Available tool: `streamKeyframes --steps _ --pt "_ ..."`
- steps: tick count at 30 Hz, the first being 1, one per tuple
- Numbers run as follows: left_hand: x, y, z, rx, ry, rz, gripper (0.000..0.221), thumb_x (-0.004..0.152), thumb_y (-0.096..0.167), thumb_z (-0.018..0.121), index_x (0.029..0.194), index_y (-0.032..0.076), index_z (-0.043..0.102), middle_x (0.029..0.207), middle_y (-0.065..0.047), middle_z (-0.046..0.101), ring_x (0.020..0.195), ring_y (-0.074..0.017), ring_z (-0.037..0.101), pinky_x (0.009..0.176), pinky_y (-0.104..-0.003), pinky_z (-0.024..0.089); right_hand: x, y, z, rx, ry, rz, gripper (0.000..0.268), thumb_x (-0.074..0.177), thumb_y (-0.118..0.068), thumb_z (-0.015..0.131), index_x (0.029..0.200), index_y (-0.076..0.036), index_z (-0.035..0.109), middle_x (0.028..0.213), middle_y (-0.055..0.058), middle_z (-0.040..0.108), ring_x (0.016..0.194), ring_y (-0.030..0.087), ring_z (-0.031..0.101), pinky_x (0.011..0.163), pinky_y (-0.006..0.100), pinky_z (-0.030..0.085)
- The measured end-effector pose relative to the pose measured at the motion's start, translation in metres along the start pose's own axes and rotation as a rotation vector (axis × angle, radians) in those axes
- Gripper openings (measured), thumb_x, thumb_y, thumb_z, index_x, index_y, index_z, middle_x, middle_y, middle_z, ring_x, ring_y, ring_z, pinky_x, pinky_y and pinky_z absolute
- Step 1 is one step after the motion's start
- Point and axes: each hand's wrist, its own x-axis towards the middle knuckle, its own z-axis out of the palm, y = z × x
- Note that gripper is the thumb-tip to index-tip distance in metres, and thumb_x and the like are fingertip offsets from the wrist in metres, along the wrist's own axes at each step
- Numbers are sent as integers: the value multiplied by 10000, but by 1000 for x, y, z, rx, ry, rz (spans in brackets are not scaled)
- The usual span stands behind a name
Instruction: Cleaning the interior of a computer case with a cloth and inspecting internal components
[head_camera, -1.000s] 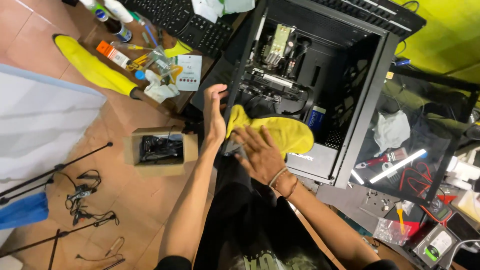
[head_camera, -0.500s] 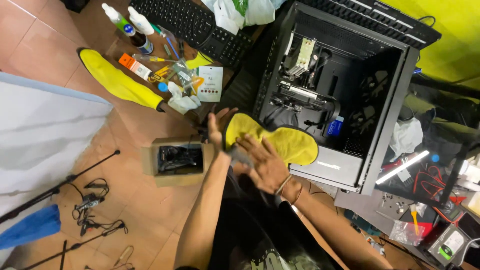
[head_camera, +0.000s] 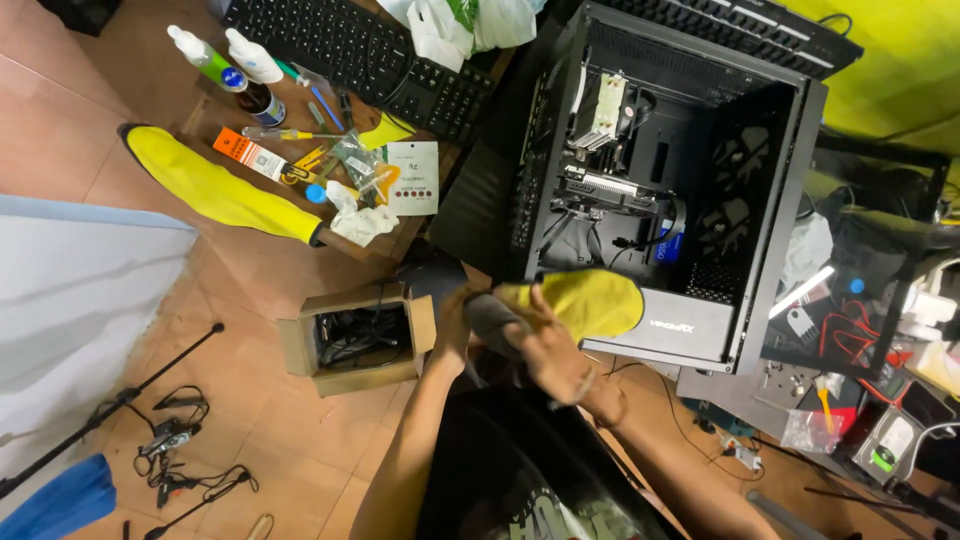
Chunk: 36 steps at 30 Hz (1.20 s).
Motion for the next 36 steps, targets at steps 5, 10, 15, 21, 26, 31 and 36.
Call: streamKeyframes --steps 5,10,15,21,26,31,36 --pt "0 -6 -8 -254 -197 241 188 826 176 454 949 53 522 917 -98 534 872 -190 525 828 -308 383 38 -37 -45 1345 598 903 329 685 -230 535 914 5 559 909 153 577 838 281 560 796 417 424" --pt "-44 57 9 -598 -215 -48 683 779 622 383 1235 119 463 1249 -116 471 1085 -263 488 973 -414 336 74 -32 -56 405 145 529 376 863 -264 376 1043 22 539 1017 312 526 1016 470 451 898 506 348" --pt "-73 147 16 9 327 -7 589 627 449 706 1064 87 547 930 -69 568 842 -192 527 725 -325 422 71 -26 -68 23 144 288 558 818 -364 500 1261 -44 388 1247 205 390 1217 367 295 1000 478 230" --pt "22 8 -61 697 190 289 261 711 255 519 670 38 658 541 -76 559 553 -196 521 507 -314 383 24 7 -59 -133 116 418 489 905 -372 326 1306 -93 340 1316 161 323 1272 354 200 1021 440 120" --pt "-42 100 57 650 -192 -176 782 814 630 263 1250 -8 382 1236 -243 425 1196 -350 360 995 -449 250 16 10 -38 -335 37 408 537 918 -431 227 1346 -108 255 1401 128 196 1315 305 61 1028 428 -33" --pt "5 40 34 665 -127 25 617 873 531 338 1199 21 454 1095 -225 537 1115 -353 440 940 -443 332 19 10 -36 -389 32 423 567 902 -473 217 1345 -121 231 1403 117 176 1313 306 51 1020 473 -27" --pt "-83 106 75 452 -149 -135 687 830 516 366 1224 -44 409 1224 -262 430 1196 -349 358 1018 -415 243 20 9 -38 -406 10 407 566 896 -485 189 1332 -128 236 1373 119 204 1310 305 74 1005 484 31"
